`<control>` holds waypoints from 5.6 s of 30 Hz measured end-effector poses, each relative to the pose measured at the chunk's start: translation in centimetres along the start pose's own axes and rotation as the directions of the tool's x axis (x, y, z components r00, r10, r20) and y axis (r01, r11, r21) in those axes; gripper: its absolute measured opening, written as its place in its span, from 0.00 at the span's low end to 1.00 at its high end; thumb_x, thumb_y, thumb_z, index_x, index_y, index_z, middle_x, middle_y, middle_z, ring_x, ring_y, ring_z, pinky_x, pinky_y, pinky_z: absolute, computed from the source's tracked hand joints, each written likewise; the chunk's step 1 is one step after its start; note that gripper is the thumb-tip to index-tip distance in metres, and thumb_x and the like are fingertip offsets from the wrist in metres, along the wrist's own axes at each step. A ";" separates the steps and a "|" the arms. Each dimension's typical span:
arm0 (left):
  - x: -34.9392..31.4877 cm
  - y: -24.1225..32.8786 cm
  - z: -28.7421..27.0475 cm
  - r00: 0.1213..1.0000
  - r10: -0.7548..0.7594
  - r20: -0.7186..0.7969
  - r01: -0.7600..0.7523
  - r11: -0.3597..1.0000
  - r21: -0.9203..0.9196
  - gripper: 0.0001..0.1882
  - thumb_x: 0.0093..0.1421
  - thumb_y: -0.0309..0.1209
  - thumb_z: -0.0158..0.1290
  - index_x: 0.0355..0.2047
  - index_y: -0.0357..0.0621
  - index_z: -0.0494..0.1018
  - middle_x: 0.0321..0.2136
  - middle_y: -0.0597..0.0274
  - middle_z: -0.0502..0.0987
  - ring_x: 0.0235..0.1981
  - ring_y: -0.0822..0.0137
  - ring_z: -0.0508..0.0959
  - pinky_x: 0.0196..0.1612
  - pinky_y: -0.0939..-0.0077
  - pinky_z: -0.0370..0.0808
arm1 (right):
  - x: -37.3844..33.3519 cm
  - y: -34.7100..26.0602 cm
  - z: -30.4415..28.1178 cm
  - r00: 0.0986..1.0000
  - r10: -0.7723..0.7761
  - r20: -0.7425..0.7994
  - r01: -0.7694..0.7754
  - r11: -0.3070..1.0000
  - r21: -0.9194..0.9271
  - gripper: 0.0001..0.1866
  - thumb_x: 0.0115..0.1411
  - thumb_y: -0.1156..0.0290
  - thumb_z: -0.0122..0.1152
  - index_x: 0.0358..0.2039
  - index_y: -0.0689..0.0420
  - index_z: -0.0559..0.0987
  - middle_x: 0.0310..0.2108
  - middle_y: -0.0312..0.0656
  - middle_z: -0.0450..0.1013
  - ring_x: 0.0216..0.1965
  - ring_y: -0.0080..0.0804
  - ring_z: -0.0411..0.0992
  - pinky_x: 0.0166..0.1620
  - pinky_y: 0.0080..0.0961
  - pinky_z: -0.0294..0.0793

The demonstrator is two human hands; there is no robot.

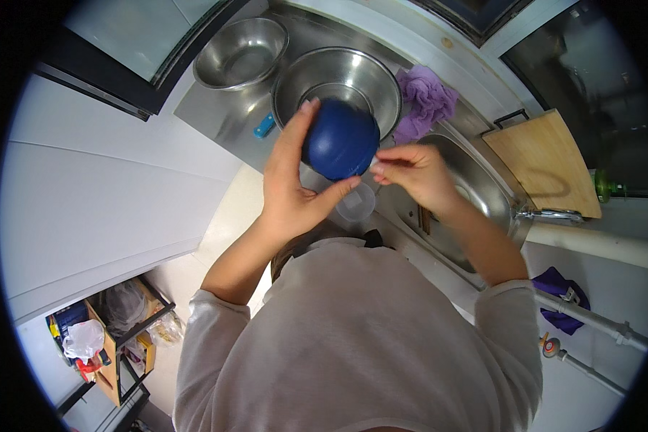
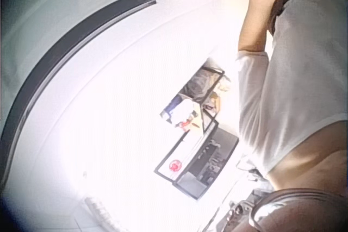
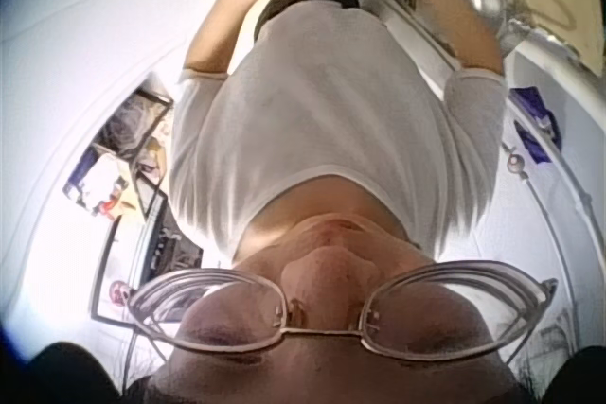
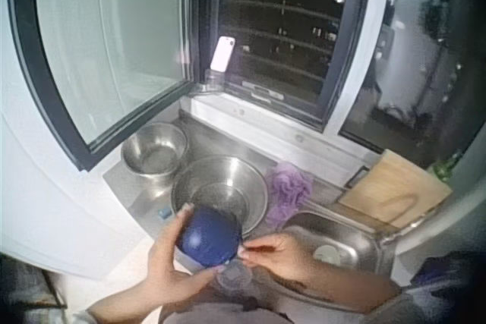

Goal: The person assembles a small kitchen gadget by inserting a white plastic blade into a blue lid, then attaching the lid to a clear plastic container. The person repeatedly removes and reinserts the blade to ensure it is properly seated before securing the lid onto the container.

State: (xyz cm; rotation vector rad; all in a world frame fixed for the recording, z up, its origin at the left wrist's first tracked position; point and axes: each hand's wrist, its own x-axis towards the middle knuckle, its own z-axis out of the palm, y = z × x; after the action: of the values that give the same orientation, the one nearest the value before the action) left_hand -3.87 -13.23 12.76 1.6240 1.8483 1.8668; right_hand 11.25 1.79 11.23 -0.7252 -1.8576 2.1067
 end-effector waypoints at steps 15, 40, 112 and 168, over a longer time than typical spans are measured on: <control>-9.2 -6.1 4.5 0.945 -0.022 0.327 -0.037 0.984 0.172 0.37 0.34 0.25 0.68 0.49 0.47 0.70 0.57 0.47 0.61 0.59 0.45 0.59 0.57 0.57 0.63 | -2.2 17.2 1.0 0.873 -0.457 -0.171 0.189 0.639 -0.745 0.13 0.33 0.73 0.65 0.26 0.53 0.83 0.38 0.42 0.69 0.42 0.42 0.66 0.44 0.33 0.67; -12.7 -8.4 7.5 0.845 0.081 0.529 -0.308 0.881 0.358 0.33 0.35 0.28 0.65 0.46 0.55 0.71 0.56 0.54 0.61 0.57 0.43 0.60 0.53 0.54 0.68 | -4.0 21.1 -1.1 0.947 -0.003 -0.320 -0.002 1.000 -0.016 0.19 0.50 0.82 0.52 0.46 0.64 0.71 0.42 0.48 0.73 0.46 0.36 0.72 0.49 0.28 0.70; -1.7 5.1 -2.0 0.936 -0.069 -0.345 -0.153 0.803 -0.575 0.48 0.31 0.26 0.71 0.55 0.40 0.61 0.53 0.55 0.60 0.55 0.62 0.64 0.51 0.69 0.71 | -0.9 -14.2 4.0 0.860 -0.475 0.185 0.509 0.826 -0.243 0.65 0.19 0.49 0.80 0.58 0.68 0.59 0.59 0.50 0.57 0.56 0.37 0.64 0.58 0.31 0.64; -0.8 5.1 -2.6 0.973 -0.114 -0.201 -0.109 0.540 -0.835 0.46 0.36 0.26 0.70 0.56 0.41 0.59 0.50 0.59 0.62 0.54 0.64 0.64 0.54 0.64 0.70 | -2.3 -18.7 5.6 0.797 -0.455 0.398 0.603 0.559 -0.569 0.61 0.13 0.58 0.82 0.54 0.64 0.65 0.47 0.49 0.70 0.49 0.36 0.70 0.54 0.29 0.67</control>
State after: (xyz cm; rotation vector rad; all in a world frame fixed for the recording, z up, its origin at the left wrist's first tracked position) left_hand -2.18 -16.96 16.85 1.0396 0.6531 2.4330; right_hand 7.69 -1.11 30.32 0.0152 -2.5721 1.1177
